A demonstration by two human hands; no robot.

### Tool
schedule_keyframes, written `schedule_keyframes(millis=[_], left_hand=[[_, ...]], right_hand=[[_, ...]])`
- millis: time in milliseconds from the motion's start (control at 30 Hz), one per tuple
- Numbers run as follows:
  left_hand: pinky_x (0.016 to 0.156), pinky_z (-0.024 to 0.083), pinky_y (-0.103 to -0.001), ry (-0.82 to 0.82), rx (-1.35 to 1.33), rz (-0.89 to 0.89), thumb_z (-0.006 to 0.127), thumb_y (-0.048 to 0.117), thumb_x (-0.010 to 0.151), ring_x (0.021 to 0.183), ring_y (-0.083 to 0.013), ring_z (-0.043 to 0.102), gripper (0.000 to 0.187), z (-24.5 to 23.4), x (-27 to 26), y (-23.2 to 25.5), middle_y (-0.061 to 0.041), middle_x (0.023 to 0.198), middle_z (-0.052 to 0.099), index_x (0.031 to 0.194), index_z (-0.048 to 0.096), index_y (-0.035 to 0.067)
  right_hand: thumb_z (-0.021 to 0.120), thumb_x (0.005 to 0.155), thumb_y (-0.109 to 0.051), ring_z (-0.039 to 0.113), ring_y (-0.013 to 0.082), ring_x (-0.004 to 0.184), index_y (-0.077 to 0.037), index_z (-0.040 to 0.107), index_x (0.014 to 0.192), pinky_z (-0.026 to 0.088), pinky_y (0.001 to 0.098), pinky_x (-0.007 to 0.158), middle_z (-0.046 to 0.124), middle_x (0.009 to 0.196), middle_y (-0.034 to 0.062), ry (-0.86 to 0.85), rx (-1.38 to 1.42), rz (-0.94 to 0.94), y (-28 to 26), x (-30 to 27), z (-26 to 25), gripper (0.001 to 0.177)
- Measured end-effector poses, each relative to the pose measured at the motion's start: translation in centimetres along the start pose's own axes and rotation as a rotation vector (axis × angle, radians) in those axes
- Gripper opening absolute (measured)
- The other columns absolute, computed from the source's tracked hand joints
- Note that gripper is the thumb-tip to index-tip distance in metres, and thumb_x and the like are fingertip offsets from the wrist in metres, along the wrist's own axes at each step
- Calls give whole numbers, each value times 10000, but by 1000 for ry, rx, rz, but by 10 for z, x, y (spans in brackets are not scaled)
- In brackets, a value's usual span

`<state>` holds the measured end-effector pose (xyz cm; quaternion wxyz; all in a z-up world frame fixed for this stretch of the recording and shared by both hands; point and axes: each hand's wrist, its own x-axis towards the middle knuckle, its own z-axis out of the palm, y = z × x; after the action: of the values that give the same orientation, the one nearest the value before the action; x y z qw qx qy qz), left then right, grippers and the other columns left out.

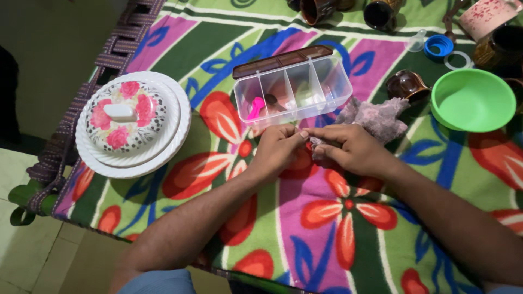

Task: The person wipes a small container, its lid, a cup, and a plate with a cloth, handling each item separately and placing them back on the workspace.

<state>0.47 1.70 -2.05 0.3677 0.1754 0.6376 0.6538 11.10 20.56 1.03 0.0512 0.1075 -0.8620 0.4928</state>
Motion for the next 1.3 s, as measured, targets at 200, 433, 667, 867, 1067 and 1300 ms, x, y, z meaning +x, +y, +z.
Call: schedule_keyframes(millis=[200, 433, 667, 867, 1067, 1300], left_hand=[[533, 452, -308, 64, 582, 351, 700, 235, 989, 571, -77, 546, 275, 10, -15, 11, -85, 608, 605, 853, 712, -3], [491, 449, -295, 66, 549, 417, 723, 214, 947, 513, -70, 568, 208, 17, -21, 20, -57, 600, 637, 886, 734, 15], [490, 408, -214, 85, 42, 125, 650, 219, 1015, 552, -26, 534, 293, 1, -3, 4, 29, 676, 653, 803, 698, 23], [391, 301, -249, 63, -96, 19, 641, 240, 1006, 434, -71, 437, 337, -7, 0, 7, 2, 563, 535, 728, 621, 51], [400, 299, -237, -45, -169, -31, 592, 263, 1038, 434, -61, 416, 307, -8, -5, 12, 17, 576, 528, 817, 634, 54], [515, 386, -237, -4, 160, 256, 630, 201, 1042, 596, -24, 479, 212, 1, -16, 13, 23, 683, 572, 946, 705, 27]], right_hand=[[615, 1009, -217, 675, 112, 695, -65, 762, 1116, 549, 285, 668, 752, 782, 74, 174, -31, 342, 3, -4, 12, 237], [541, 1081, -252, 629, 88, 748, -45, 747, 1128, 533, 272, 668, 650, 837, 16, 181, 762, 443, 36, 3, -1, 296], [644, 988, -104, 726, 262, 1124, -26, 670, 1328, 564, 333, 984, 730, 1251, 152, 273, -217, -162, -3, -2, 8, 350], [649, 858, 9, 571, 393, 1359, 31, 536, 1427, 485, 417, 1097, 576, 1453, 232, 150, -407, -421, -18, -2, 2, 581], [589, 769, 132, 622, 349, 1379, -8, 691, 1284, 501, 415, 1162, 673, 1401, 146, 137, -136, -404, -3, -7, 2, 543], [809, 847, -57, 755, 132, 928, -7, 742, 1163, 610, 276, 813, 756, 1066, 97, 336, 178, 137, 4, -7, 7, 327]])
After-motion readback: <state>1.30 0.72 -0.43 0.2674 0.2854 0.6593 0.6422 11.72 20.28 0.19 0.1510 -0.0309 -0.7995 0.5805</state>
